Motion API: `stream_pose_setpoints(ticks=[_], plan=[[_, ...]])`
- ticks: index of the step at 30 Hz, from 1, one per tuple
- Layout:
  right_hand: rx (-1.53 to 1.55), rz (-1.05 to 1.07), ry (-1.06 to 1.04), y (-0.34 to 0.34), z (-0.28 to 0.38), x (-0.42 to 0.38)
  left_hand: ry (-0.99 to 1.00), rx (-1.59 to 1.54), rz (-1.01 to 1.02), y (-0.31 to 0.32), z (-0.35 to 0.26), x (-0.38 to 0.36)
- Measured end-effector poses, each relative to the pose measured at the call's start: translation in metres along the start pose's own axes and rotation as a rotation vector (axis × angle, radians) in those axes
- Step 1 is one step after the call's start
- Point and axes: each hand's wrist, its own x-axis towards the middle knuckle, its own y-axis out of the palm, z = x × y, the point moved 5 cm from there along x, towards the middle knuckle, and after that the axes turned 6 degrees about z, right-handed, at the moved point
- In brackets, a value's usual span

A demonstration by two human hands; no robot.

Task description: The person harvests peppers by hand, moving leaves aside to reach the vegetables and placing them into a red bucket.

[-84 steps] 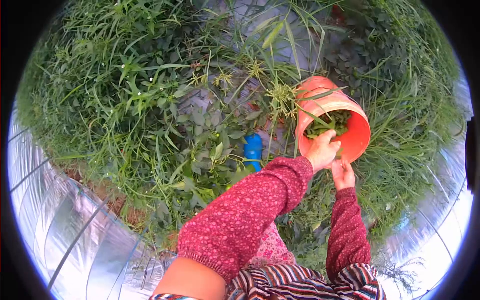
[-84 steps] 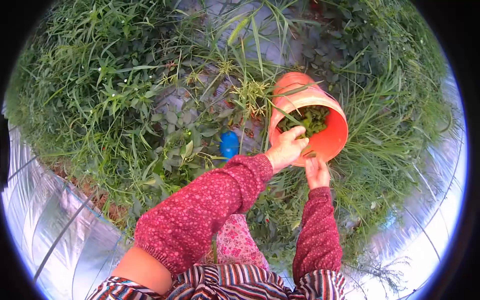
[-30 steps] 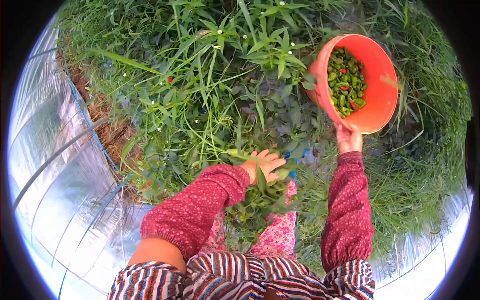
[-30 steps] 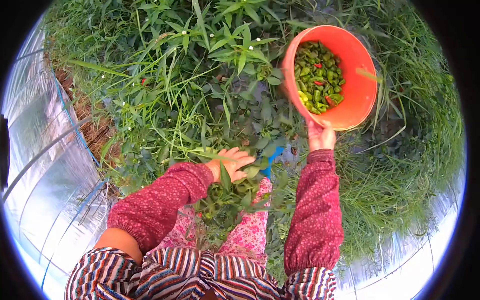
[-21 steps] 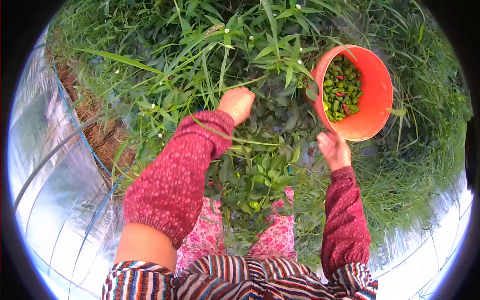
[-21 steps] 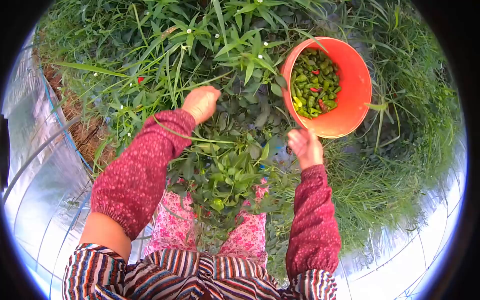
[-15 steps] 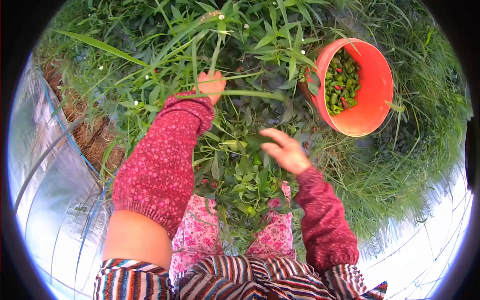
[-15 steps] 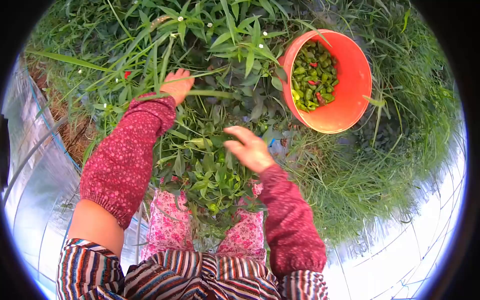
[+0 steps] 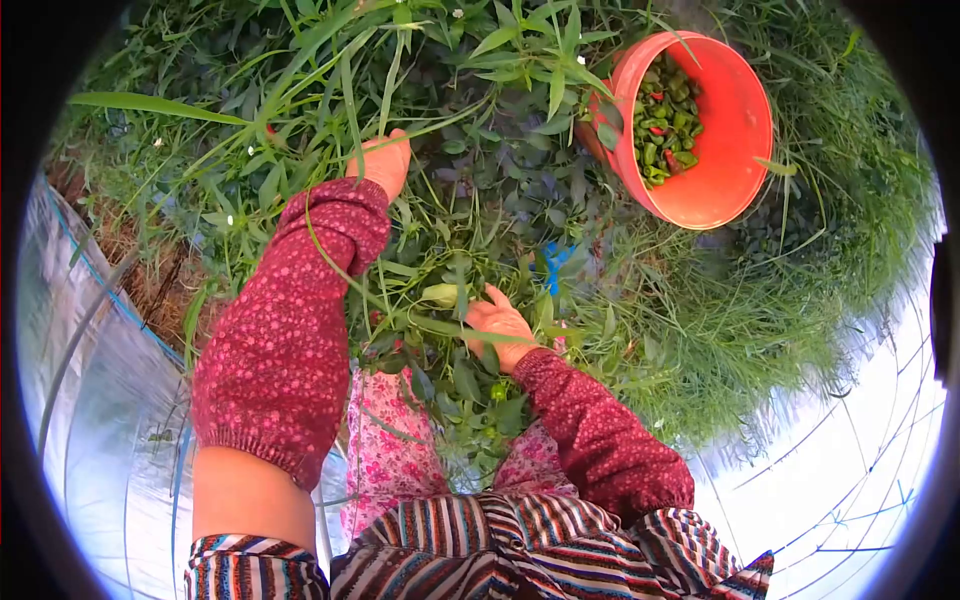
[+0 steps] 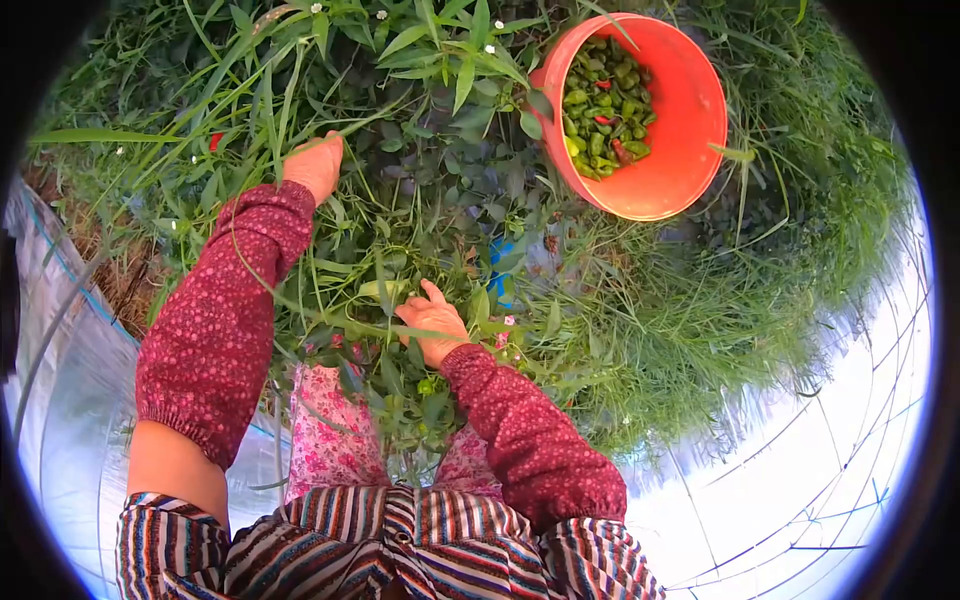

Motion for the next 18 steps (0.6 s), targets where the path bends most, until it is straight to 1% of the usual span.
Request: stream_pose_setpoints(ticks=[2,3,4,5,6,7,8,10,11,12,13,14,15,16,17,18], plan=[[-0.019,-0.020,0.020,0.000,0.003,0.001,-0.145,-0.259,0.156,-0.008,0.008,-0.006],[-0.034,-0.037,0.037,-0.003,0.005,0.004,-0.146,-0.238,0.246,-0.016,0.009,-0.009],[-0.054,-0.048,0.024,-0.007,0.009,0.007,-0.163,-0.250,0.238,-0.018,0.009,-0.011],[-0.077,0.007,0.067,-0.010,0.011,0.008,-0.160,-0.239,0.230,-0.012,0.011,-0.010],[-0.103,0.065,0.114,-0.013,0.011,0.009,-0.157,-0.232,0.223,-0.025,0.011,-0.014],[-0.232,0.133,0.112,-0.011,-0.003,0.009,-0.154,-0.276,0.275,-0.024,-0.002,-0.009],[-0.250,0.137,0.116,-0.015,-0.005,0.013,-0.146,-0.319,0.326,-0.037,-0.006,-0.014],[-0.180,0.253,0.212,-0.016,-0.014,0.017,-0.148,-0.345,0.321,-0.029,-0.009,-0.009],[-0.313,0.333,0.217,-0.023,-0.012,0.019,-0.136,-0.356,0.362,-0.035,-0.010,-0.011],[-0.328,0.338,0.223,-0.024,-0.015,0.021,-0.121,-0.365,0.403,-0.041,-0.012,-0.012],[-0.364,0.278,0.189,-0.026,-0.018,0.025,-0.095,-0.359,0.419,-0.045,-0.013,-0.014],[-0.399,0.219,0.152,-0.037,-0.008,0.025,-0.093,-0.373,0.414,-0.045,-0.013,-0.014],[-0.287,0.309,0.270,-0.042,-0.015,0.028,-0.062,-0.375,0.414,-0.041,-0.016,-0.011],[-0.296,0.313,0.276,-0.049,-0.015,0.032,-0.032,-0.374,0.411,-0.038,-0.018,-0.007],[-0.273,0.383,0.373,-0.053,-0.022,0.030,0.013,-0.436,0.279,-0.043,-0.022,-0.011],[-0.249,0.454,0.471,-0.054,-0.026,0.031,0.010,-0.445,0.274,-0.041,-0.021,-0.012]])
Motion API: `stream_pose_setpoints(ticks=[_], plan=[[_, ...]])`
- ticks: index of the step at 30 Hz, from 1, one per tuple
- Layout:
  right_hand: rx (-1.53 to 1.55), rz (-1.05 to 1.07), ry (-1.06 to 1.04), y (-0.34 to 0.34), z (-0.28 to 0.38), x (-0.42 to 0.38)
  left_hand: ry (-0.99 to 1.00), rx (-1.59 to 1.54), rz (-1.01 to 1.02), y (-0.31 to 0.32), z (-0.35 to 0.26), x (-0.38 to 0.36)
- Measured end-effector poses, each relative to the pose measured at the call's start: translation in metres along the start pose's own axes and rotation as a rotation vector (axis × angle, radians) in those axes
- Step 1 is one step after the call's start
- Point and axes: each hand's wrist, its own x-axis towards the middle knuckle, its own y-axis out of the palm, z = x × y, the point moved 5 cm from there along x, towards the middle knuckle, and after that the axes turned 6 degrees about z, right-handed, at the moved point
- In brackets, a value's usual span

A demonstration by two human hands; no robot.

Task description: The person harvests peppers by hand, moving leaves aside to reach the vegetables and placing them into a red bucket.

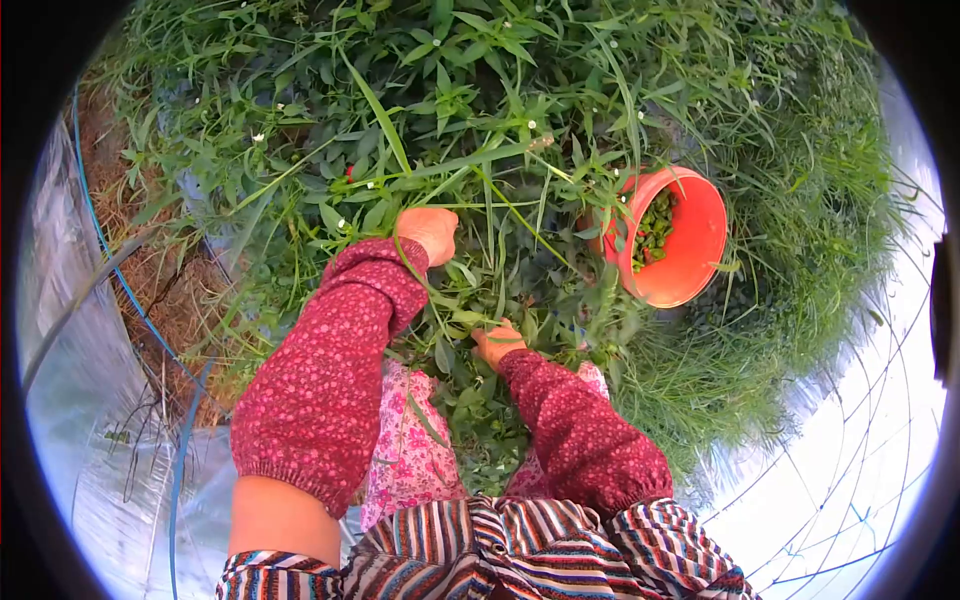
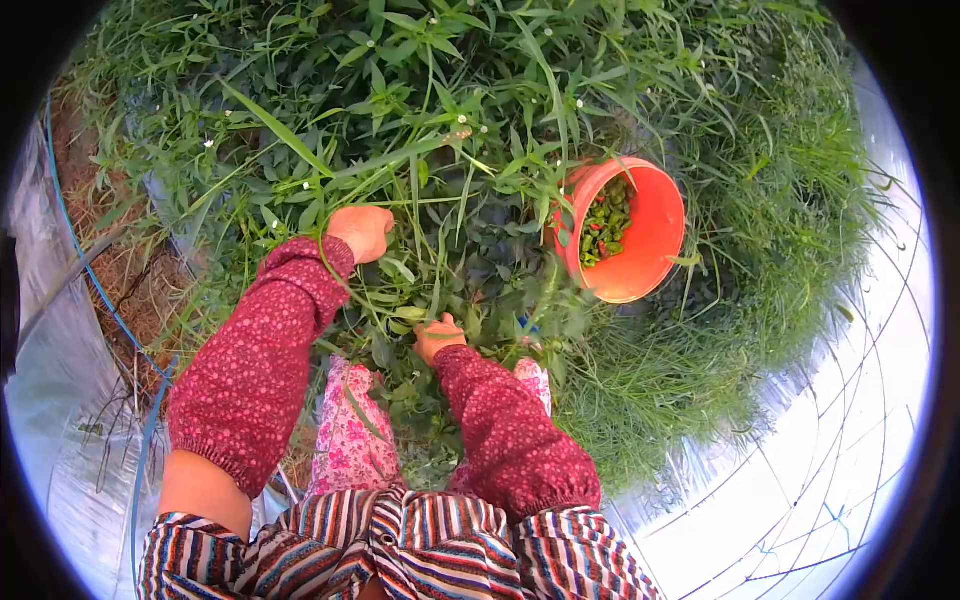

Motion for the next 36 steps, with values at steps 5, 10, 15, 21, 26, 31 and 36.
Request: stream_pose_setpoints(ticks=[5,10,15,21,26,31,36], plan=[[0.100,-0.164,0.167,-0.056,-0.020,0.008,0.049,-0.222,-0.066,0.011,0.002,-0.009],[0.590,-0.702,-0.186,-0.136,-0.061,0.022,0.201,-0.276,-0.192,0.022,0.006,-0.030],[1.519,-0.186,-0.561,-0.166,-0.059,0.057,0.235,-0.302,-0.259,0.037,-0.008,-0.039],[1.402,0.000,-0.708,-0.146,-0.016,0.029,0.165,-0.191,-0.199,0.030,-0.027,-0.048],[1.691,-0.143,-0.998,-0.129,0.011,0.027,0.116,-0.166,-0.262,0.020,-0.015,-0.069],[1.775,-0.137,-1.055,-0.116,0.014,0.025,0.045,-0.176,-0.185,0.011,-0.008,-0.084],[1.887,0.090,-1.039,-0.105,0.011,0.021,0.003,-0.212,-0.211,-0.015,-0.008,-0.094]])
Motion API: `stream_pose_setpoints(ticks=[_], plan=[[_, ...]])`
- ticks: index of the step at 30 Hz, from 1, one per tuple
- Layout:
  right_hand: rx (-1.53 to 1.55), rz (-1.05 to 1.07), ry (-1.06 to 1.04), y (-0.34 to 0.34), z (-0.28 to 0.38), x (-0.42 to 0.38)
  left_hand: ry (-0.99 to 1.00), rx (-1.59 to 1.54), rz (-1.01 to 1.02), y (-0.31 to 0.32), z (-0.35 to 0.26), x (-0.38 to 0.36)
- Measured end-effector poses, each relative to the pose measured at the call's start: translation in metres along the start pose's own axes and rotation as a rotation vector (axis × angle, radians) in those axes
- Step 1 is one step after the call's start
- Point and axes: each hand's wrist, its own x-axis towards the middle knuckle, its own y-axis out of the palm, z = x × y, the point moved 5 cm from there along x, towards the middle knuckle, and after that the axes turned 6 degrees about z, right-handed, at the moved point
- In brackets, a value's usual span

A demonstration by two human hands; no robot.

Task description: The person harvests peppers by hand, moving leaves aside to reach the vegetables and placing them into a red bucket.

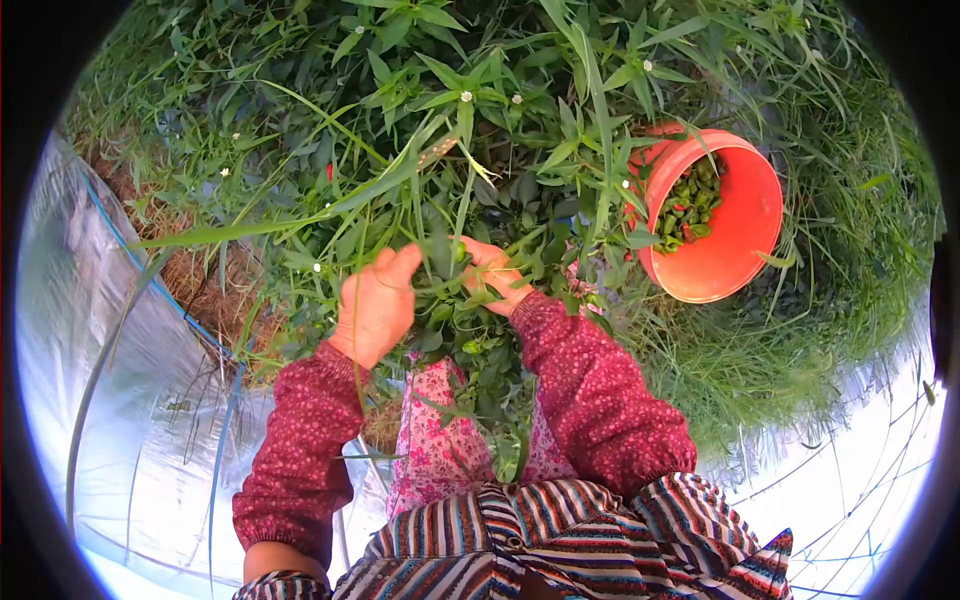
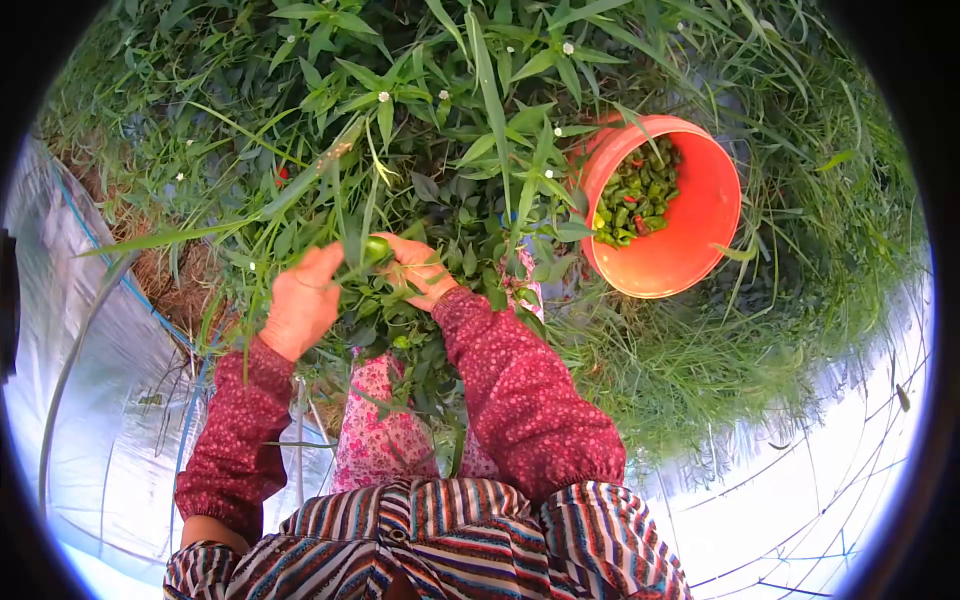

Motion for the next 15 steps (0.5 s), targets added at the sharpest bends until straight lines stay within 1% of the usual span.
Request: stream_pose_setpoints(ticks=[2,3,4,6,7,9,10,11,12,13,14,15], plan=[[-0.154,0.000,0.168,-0.001,-0.011,-0.001,0.135,0.035,-0.370,-0.028,-0.001,0.005],[-0.521,0.015,0.167,-0.004,-0.015,-0.001,0.142,0.019,-0.271,-0.036,-0.007,0.012],[-0.889,0.017,0.167,-0.006,-0.018,-0.001,0.143,0.023,-0.270,-0.042,-0.014,0.016],[-0.849,0.009,0.166,-0.004,-0.019,0.001,0.275,0.153,0.062,-0.028,-0.031,0.024],[-0.832,0.007,0.167,-0.002,-0.020,0.001,0.293,0.198,0.145,-0.021,-0.030,0.027],[-1.281,0.071,0.009,0.017,-0.006,0.000,0.279,0.189,0.161,-0.024,-0.029,0.020],[-1.273,0.063,0.011,0.020,-0.002,-0.002,0.269,0.180,0.177,-0.024,-0.030,0.020],[-1.257,0.037,0.065,0.024,0.003,-0.001,0.224,0.270,0.264,-0.020,-0.028,0.020],[-1.242,0.015,0.117,0.024,0.006,-0.001,0.223,0.274,0.267,-0.019,-0.032,0.020],[-1.239,0.013,0.113,0.026,0.008,0.001,0.174,0.182,0.312,-0.019,-0.032,0.017],[-1.090,-0.039,0.196,0.023,0.005,0.002,0.126,0.091,0.357,-0.018,-0.031,0.017],[-0.938,-0.091,0.277,0.021,0.001,0.002,0.124,0.114,0.336,-0.016,-0.026,0.020]])
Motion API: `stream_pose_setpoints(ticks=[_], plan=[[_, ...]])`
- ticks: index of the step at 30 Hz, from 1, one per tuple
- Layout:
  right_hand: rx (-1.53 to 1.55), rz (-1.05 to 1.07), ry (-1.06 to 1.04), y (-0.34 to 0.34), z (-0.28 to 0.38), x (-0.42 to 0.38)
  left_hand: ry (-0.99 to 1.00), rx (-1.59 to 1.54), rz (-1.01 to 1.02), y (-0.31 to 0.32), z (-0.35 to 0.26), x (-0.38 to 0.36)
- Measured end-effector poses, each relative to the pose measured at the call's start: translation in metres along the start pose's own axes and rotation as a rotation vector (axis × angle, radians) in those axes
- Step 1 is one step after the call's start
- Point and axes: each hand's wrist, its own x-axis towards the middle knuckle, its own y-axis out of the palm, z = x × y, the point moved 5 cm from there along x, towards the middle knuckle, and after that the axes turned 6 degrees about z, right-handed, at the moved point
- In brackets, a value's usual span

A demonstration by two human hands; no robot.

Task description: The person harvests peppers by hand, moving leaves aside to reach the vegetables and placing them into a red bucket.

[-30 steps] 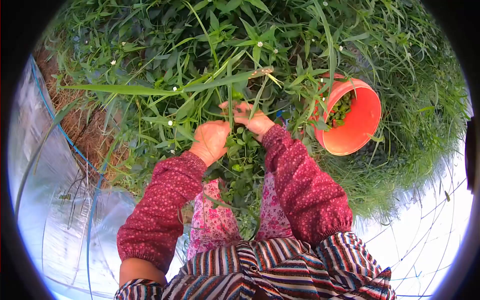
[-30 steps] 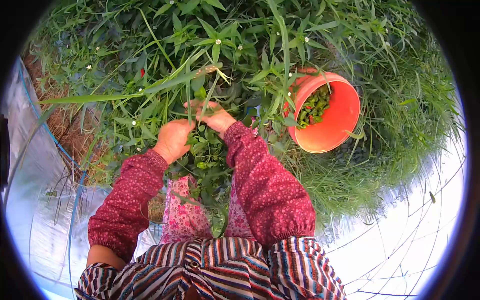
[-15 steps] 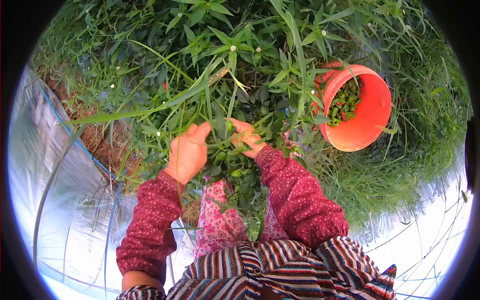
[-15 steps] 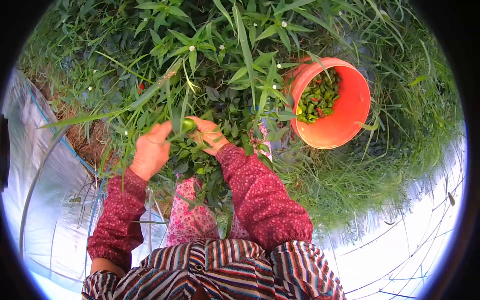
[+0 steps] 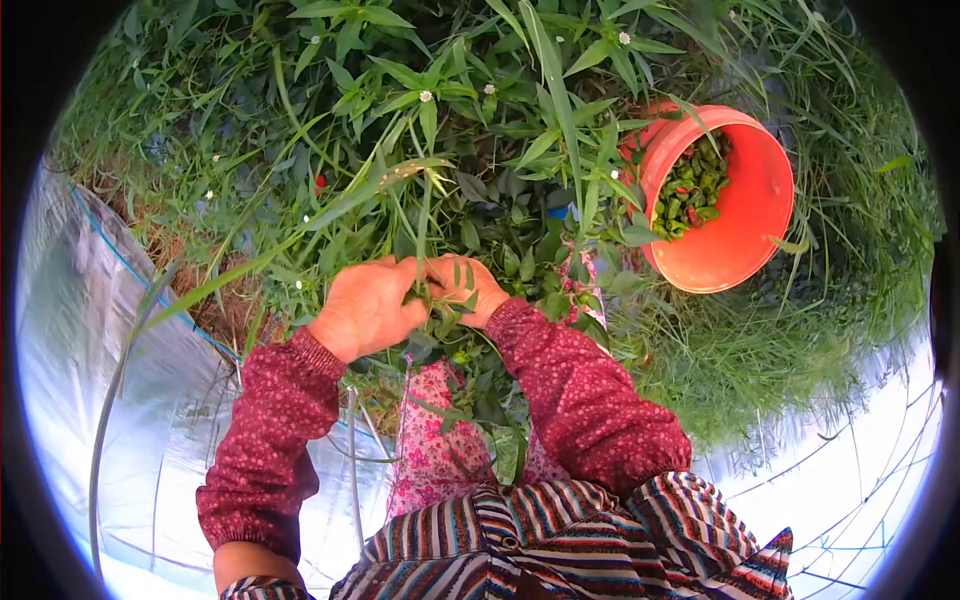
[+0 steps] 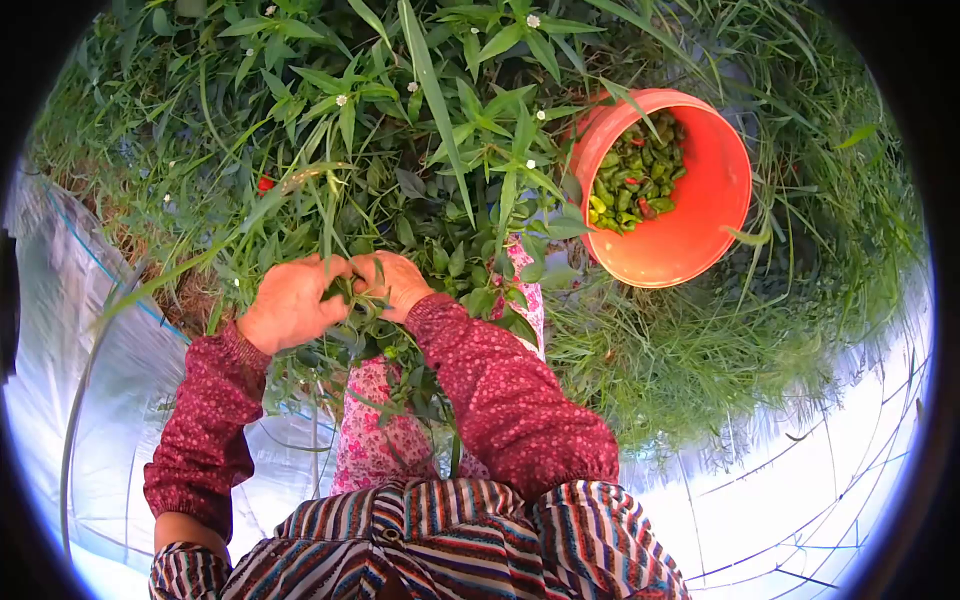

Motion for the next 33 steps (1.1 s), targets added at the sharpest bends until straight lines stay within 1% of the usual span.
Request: stream_pose_setpoints(ticks=[1,2,3,5,6,7,8,9,10,11,13,14,15,17,18,19,20,21,22,23,24,25,26,27,29,30,31,32,33], plan=[[0.152,0.015,0.092,0.003,-0.004,0.001,0.002,0.001,0.008,0.003,0.004,0.001],[-0.254,-0.060,-0.114,0.000,0.007,0.004,0.002,0.011,0.018,0.006,0.008,0.002],[-0.251,-0.063,-0.113,-0.002,0.004,0.002,0.002,0.021,0.026,0.010,0.011,0.003],[-0.399,-0.041,-0.380,-0.003,0.010,-0.011,-0.024,0.010,0.013,0.016,0.012,0.005],[-0.423,-0.081,-0.314,0.004,0.002,-0.004,-0.021,0.023,0.044,0.017,0.012,0.004],[-0.420,-0.082,-0.314,0.008,-0.001,-0.003,-0.018,0.036,0.073,0.016,0.011,0.004],[-0.515,-0.073,-0.341,0.012,0.000,-0.004,-0.020,0.037,0.076,0.011,0.009,0.005],[-0.610,-0.064,-0.368,0.015,0.001,-0.005,-0.056,0.000,0.174,0.008,0.005,0.005],[-0.606,-0.064,-0.366,0.013,0.000,-0.005,-0.092,-0.037,0.272,0.008,0.003,0.004],[-0.649,-0.081,-0.337,0.008,-0.002,-0.006,-0.090,-0.037,0.275,0.007,0.004,0.003],[-0.730,-0.116,-0.276,0.000,-0.005,-0.007,-0.029,-0.191,0.340,0.011,0.005,-0.010],[-0.606,-0.047,-0.246,0.004,-0.007,-0.003,0.047,-0.336,0.182,0.003,0.000,-0.014],[-0.601,-0.043,-0.252,0.009,-0.005,-0.005,0.039,-0.335,0.182,-0.002,0.003,-0.018],[-0.505,-0.182,-0.520,0.005,0.003,-0.017,-0.154,-1.093,0.322,-0.004,0.009,-0.013],[-0.515,-0.186,-0.475,0.005,0.000,-0.012,-0.239,-1.216,0.322,-0.009,0.018,-0.019],[-0.525,-0.190,-0.430,0.004,-0.006,-0.007,-0.239,-1.213,0.333,-0.011,0.013,-0.026],[-0.424,-0.297,-0.407,-0.004,0.001,-0.008,-0.075,-1.310,0.088,-0.034,-0.001,-0.035],[-0.326,-0.401,-0.386,-0.013,0.010,-0.012,0.004,-1.354,-0.041,-0.054,-0.010,-0.037],[-0.247,-0.353,-0.335,-0.015,0.019,-0.014,0.090,-1.387,-0.166,-0.074,-0.018,-0.041],[-0.243,-0.354,-0.337,-0.010,0.018,-0.014,0.167,-1.485,-0.043,-0.088,-0.030,-0.035],[-0.278,-0.307,-0.407,0.002,0.021,-0.012,0.244,-1.580,0.085,-0.095,-0.039,-0.026],[-0.316,-0.261,-0.478,0.008,0.022,-0.011,0.371,-1.488,0.055,-0.100,-0.047,-0.010],[-0.422,-0.183,-0.446,0.002,0.047,-0.015,0.314,-1.424,0.012,-0.101,-0.049,0.004],[-0.484,-0.230,-0.504,0.004,0.049,-0.018,0.258,-1.358,-0.031,-0.103,-0.049,0.019],[-0.518,-0.120,-0.506,0.012,0.047,-0.014,0.095,-0.941,0.033,-0.102,-0.044,0.062],[-0.526,-0.119,-0.512,0.015,0.046,-0.012,0.001,-0.390,0.020,-0.094,-0.035,0.090],[-0.480,-0.072,-0.508,0.021,0.044,-0.007,-0.095,0.160,0.007,-0.080,-0.022,0.117],[-0.430,-0.024,-0.501,0.027,0.041,-0.005,-0.157,0.243,0.067,-0.061,-0.008,0.136],[-0.431,-0.020,-0.503,0.026,0.041,-0.006,-0.218,0.324,0.129,-0.045,0.007,0.154]])
